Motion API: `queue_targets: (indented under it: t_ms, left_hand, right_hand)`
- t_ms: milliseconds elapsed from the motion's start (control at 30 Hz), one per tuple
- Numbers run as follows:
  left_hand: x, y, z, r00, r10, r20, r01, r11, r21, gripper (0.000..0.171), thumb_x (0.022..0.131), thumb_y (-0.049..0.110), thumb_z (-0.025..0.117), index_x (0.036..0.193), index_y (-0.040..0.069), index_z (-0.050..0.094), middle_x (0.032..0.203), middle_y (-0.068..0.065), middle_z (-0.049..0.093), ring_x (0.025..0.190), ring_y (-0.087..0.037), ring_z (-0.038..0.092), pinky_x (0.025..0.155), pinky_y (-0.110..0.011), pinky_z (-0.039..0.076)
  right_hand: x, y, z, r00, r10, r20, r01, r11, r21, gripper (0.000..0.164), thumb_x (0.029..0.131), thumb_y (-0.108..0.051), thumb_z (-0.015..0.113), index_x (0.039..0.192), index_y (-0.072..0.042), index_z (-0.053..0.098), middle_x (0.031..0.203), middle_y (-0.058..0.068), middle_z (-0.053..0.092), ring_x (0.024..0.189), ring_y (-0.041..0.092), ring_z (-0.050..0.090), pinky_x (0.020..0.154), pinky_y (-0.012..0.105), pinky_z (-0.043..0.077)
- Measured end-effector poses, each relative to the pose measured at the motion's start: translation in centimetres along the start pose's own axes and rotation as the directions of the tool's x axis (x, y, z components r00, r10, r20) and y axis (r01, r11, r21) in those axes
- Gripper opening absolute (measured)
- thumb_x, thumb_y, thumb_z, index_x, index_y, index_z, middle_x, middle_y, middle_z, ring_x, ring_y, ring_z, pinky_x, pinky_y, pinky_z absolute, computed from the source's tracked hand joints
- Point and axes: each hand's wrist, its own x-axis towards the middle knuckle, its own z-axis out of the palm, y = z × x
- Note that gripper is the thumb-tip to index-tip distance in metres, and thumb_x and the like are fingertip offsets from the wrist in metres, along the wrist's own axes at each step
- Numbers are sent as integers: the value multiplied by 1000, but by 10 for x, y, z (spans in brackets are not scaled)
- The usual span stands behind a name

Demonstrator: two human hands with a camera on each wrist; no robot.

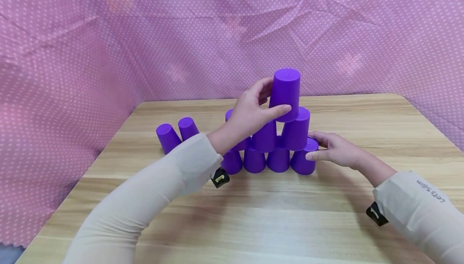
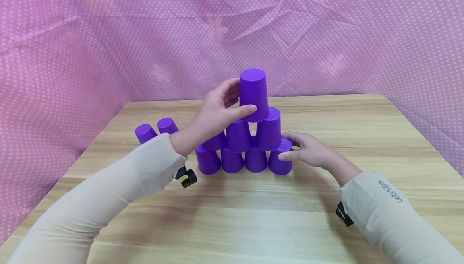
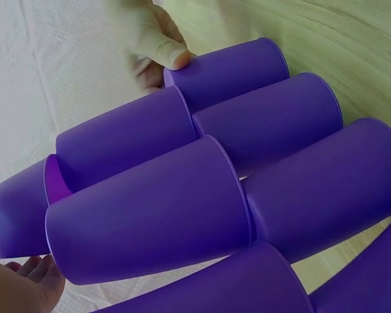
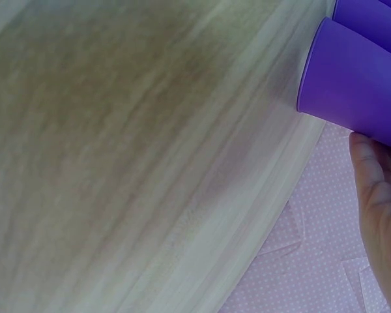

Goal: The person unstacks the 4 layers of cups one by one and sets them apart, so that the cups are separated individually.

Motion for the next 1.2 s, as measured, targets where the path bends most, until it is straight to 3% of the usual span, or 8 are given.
queue_targets:
  t_ms: [500, 1200]
  left_hand:
    - [3, -2, 7, 999, -52, -3, 52, 999, 15, 64, 78, 16, 75, 133, 9, 43, 126, -5, 56, 118, -14, 53, 101, -20, 41]
    - [1, -2, 6, 999, -42, -24, 42, 999, -3, 60, 76, 16, 76, 129, 10, 47, 117, -3, 60, 107, -11, 58, 93, -17, 46]
  right_hand:
    - [0, -1, -1, 1000, 7, -5, -7, 1000, -11, 52, 87, -14, 64, 130, 6, 43, 117, 19, 60, 100, 2, 57, 86, 20, 48]
    - [-1, -3, 0, 1000, 19, -2, -19, 1000, -14, 54, 87, -16, 64, 132, 6, 42, 119, 18, 59, 102, 3, 57, 87, 20, 48]
